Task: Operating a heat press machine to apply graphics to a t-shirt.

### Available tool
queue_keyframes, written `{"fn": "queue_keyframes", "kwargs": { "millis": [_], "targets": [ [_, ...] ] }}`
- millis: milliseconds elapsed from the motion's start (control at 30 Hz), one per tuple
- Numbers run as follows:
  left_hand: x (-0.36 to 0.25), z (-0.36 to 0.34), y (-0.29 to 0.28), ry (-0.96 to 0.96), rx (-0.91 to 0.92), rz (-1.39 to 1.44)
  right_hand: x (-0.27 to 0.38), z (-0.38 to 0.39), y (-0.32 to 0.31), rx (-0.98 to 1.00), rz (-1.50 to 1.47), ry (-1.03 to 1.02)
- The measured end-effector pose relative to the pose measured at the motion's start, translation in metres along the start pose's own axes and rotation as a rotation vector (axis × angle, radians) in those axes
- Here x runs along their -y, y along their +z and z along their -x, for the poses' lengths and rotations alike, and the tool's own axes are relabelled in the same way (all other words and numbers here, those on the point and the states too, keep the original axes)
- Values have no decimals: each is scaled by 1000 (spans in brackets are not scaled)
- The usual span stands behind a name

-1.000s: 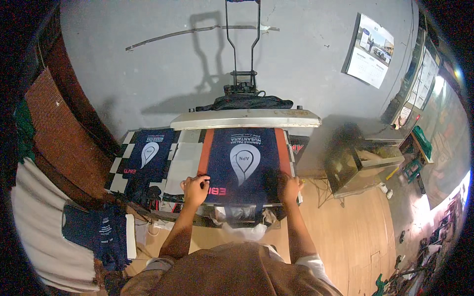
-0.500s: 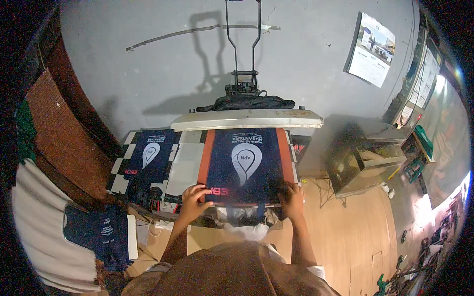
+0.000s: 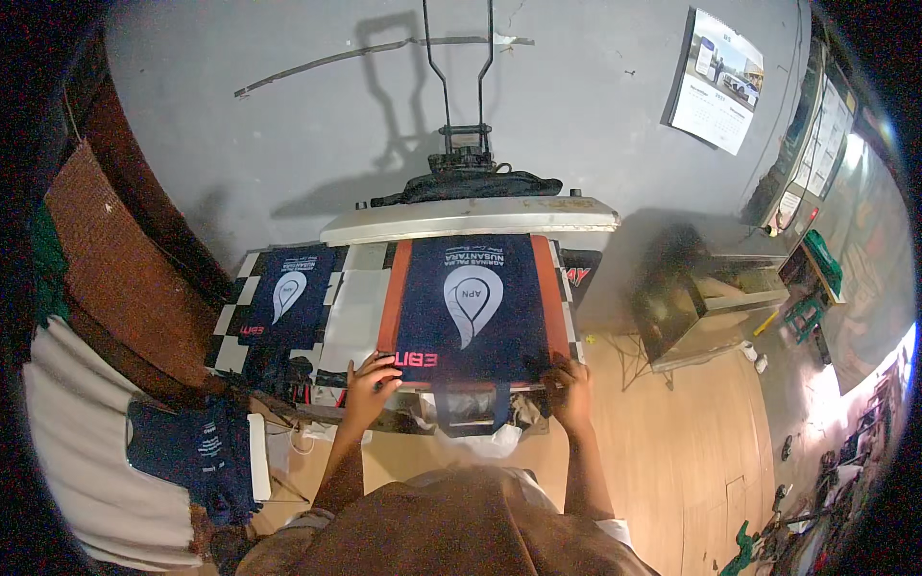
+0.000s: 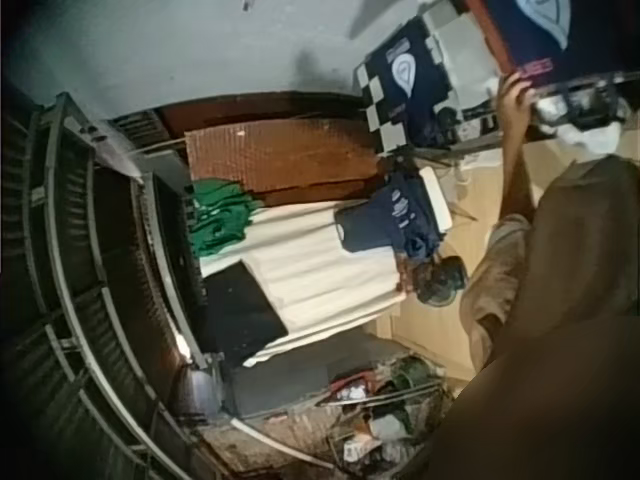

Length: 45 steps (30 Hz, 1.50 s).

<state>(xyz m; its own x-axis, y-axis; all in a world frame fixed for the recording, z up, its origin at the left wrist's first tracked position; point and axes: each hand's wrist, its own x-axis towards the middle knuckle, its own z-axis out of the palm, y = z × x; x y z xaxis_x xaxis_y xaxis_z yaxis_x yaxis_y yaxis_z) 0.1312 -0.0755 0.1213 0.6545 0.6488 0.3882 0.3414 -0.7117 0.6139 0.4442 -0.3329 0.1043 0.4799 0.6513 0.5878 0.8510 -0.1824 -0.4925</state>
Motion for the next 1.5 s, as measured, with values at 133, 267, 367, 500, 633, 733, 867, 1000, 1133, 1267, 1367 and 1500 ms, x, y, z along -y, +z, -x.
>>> {"fn": "queue_keyframes", "kwargs": {
  "millis": [133,267,367,500,633,733,867,1000,1133,1267,1367,1500],
  "targets": [
    [3,2,2,-19,-7,21,10,-3,-3,-35,20,-28],
    [4,4,7,-24,-21,21,5,0,-1,-37,9,-16],
    [4,6,9,-8,-36,12,6,3,-1,-33,31,10],
    [-2,8,6,-5,-45,-8,4,4,-2,-5,17,39],
    [-1,10,7,-9,-43,-12,0,7,-3,3,-23,36],
    [2,11,9,-6,-47,10,-6,11,1,-14,-30,69],
    [12,12,14,-2,-44,83,-4,13,1,-36,6,63],
    [15,12,15,-2,-34,76,-3,12,0,-39,12,44],
    [8,13,15,-14,-57,89,-4,12,2,-59,15,22],
    [5,9,11,64,-93,116,0,10,2,-59,18,36],
    [6,5,9,156,-93,166,-2,10,3,-59,-19,27],
    [3,7,8,140,-139,124,11,5,-6,-14,22,12]
  ]
}}
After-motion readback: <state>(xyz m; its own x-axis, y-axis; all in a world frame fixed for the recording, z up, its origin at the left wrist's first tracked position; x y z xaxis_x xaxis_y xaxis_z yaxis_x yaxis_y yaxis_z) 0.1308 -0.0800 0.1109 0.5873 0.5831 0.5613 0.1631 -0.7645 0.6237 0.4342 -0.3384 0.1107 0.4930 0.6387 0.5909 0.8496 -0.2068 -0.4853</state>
